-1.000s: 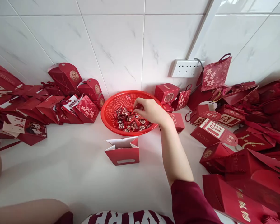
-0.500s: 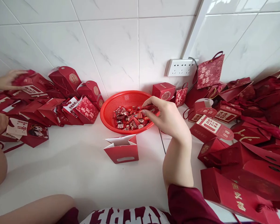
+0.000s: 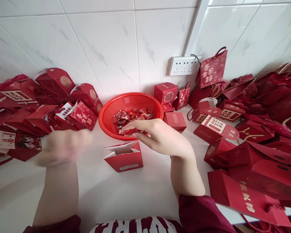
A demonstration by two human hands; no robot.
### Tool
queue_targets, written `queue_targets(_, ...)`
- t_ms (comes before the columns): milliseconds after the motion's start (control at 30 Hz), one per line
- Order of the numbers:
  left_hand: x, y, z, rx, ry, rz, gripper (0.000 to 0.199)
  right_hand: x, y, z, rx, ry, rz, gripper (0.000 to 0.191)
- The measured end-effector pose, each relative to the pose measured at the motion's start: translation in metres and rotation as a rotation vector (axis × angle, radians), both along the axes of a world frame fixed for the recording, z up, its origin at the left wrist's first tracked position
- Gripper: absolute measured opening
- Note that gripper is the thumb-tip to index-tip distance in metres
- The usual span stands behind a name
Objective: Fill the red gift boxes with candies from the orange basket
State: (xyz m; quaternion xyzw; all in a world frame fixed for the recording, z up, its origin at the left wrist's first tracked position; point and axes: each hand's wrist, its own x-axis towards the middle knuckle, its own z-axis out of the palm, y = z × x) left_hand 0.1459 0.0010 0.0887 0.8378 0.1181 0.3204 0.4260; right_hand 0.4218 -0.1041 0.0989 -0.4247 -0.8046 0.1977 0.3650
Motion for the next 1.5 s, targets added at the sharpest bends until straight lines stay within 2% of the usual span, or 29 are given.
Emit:
queue_targets(167,0.020,-0.005,-0.016,0.151,0.413,0.004,0.017,-0.007,0.011,-0.008,-0.142,0.003,0.076,0.025)
queue_targets(233,0.023,-0.004,-0.019,0.167,0.479,0.012,0.021,-0.010,0.016,-0.013,-0.192,-0.040,0.159,0.019)
queue_targets(467,0.019,-0.001,-0.021,0.187,0.427,0.158,0.027,-0.020,0.026,-0.025,-0.314,-0.248,0.262,0.019)
queue_targets(567,0.020,-0.001,-0.021,0.145,0.453,0.093,0.033,-0.023,0.022,-0.022,-0.243,-0.171,0.274,0.020)
queue_targets(633,0.021,-0.002,-0.019,0.114,0.509,0.001,0.027,-0.025,0.019,-0.020,-0.169,-0.058,0.197,0.022)
queue_targets(700,0.020,-0.003,-0.016,0.109,0.584,-0.052,0.019,-0.026,0.016,-0.018,-0.164,-0.023,0.126,0.023)
queue_targets(867,0.013,-0.008,-0.004,0.099,0.720,-0.053,0.015,-0.025,0.011,-0.019,-0.289,-0.150,0.101,0.028)
queue_targets(1000,0.012,-0.015,0.002,0.078,0.784,-0.122,0.019,-0.024,0.007,-0.020,-0.314,-0.198,0.050,0.023)
queue_targets(1200,0.011,-0.016,0.000,0.106,0.768,-0.136,0.031,-0.026,0.005,-0.019,-0.363,-0.204,0.078,0.023)
queue_targets(1500,0.010,-0.017,-0.002,0.111,0.728,-0.128,0.028,-0.026,0.006,-0.022,-0.353,-0.209,0.103,0.027)
